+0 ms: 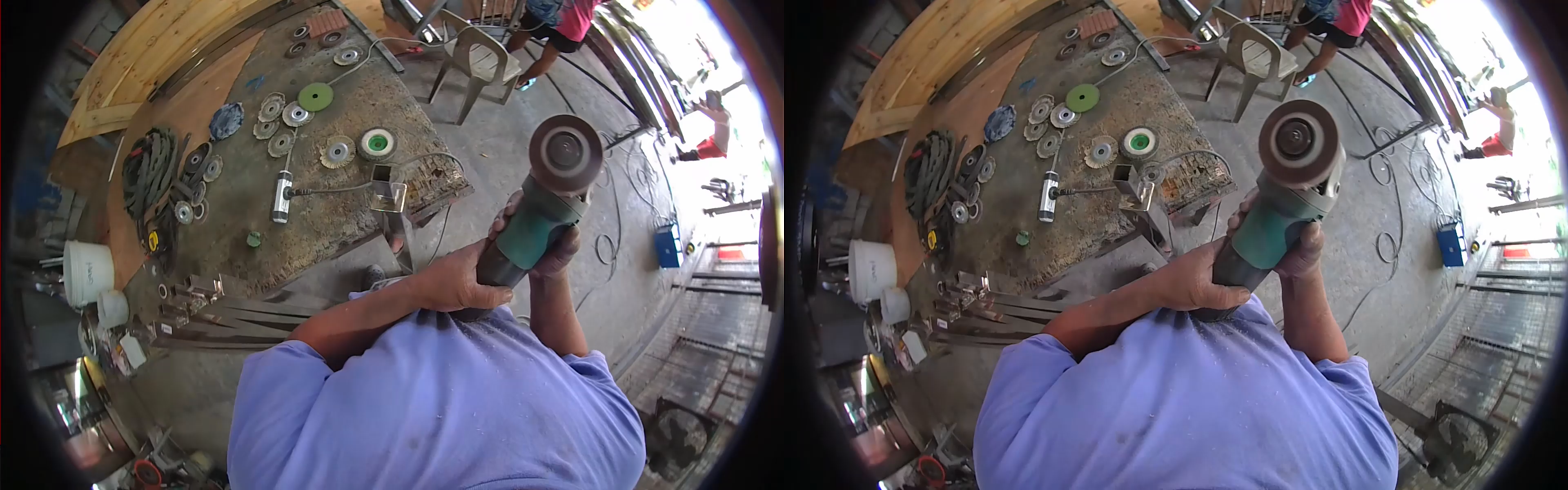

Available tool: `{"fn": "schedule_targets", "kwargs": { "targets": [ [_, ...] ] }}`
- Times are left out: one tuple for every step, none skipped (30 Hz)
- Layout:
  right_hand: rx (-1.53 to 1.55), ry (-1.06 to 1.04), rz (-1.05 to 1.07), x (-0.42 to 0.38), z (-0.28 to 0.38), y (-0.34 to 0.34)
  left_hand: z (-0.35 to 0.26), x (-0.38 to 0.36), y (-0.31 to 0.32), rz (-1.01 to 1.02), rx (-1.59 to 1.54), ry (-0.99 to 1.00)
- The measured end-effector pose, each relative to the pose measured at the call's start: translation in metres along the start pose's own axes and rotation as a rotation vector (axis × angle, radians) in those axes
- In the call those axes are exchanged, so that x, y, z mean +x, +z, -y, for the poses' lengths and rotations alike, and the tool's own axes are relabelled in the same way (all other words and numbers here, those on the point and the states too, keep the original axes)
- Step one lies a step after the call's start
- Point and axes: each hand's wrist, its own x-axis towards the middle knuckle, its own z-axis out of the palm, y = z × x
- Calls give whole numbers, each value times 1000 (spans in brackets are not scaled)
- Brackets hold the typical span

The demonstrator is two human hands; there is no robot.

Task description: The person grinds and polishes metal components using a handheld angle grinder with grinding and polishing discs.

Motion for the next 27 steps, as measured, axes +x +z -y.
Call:
{"fn": "schedule_targets", "kwargs": {
  "targets": [
    [10,8,13,1,6,-7,0,7,4,-17,15,8],
    [18,15,28,2,13,-13,1,16,9,-34,30,17],
    [38,20,40,4,17,-20,1,23,12,-53,46,30],
    [58,26,53,6,21,-28,1,28,15,-88,92,24],
    [92,32,59,7,23,-35,2,32,19,-124,138,18],
    [105,40,62,8,26,-43,3,36,22,-161,182,13],
    [118,49,64,9,29,-50,2,37,23,-204,296,39],
    [111,61,64,10,33,-58,-1,33,22,-248,410,65],
    [103,72,66,14,36,-64,-2,28,19,-293,526,88],
    [134,70,72,18,38,-66,-2,21,18,-484,652,58],
    [165,67,75,21,42,-66,-1,11,19,-673,777,23],
    [196,61,76,25,45,-66,-1,4,19,-857,903,-15],
    [220,68,90,29,46,-66,-2,0,16,-914,1024,-183],
    [244,77,103,32,46,-67,-3,-3,12,-963,1139,-356],
    [268,87,116,34,47,-67,-4,-4,9,-1008,1248,-536],
    [264,114,128,36,46,-68,-4,-2,6,-1006,1259,-570],
    [260,138,143,39,44,-69,-2,1,0,-1006,1273,-603],
    [255,161,155,41,42,-70,-1,2,-4,-1003,1286,-635],
    [253,169,167,43,41,-70,-1,5,-6,-1007,1279,-653],
    [250,174,177,44,40,-70,-1,8,-8,-1007,1274,-668],
    [246,177,185,44,39,-69,-2,10,-8,-1005,1270,-681],
    [238,170,186,45,40,-69,-4,10,-6,-1041,1272,-664],
    [230,163,184,45,42,-68,-5,8,-1,-1073,1272,-647],
    [223,156,183,46,44,-68,-6,6,5,-1106,1274,-629],
    [217,148,174,45,45,-68,-3,1,11,-1091,1261,-571],
    [209,141,163,43,47,-69,3,-6,19,-1072,1245,-513],
    [200,135,152,41,49,-70,8,-11,29,-1053,1226,-455]
  ]
}}
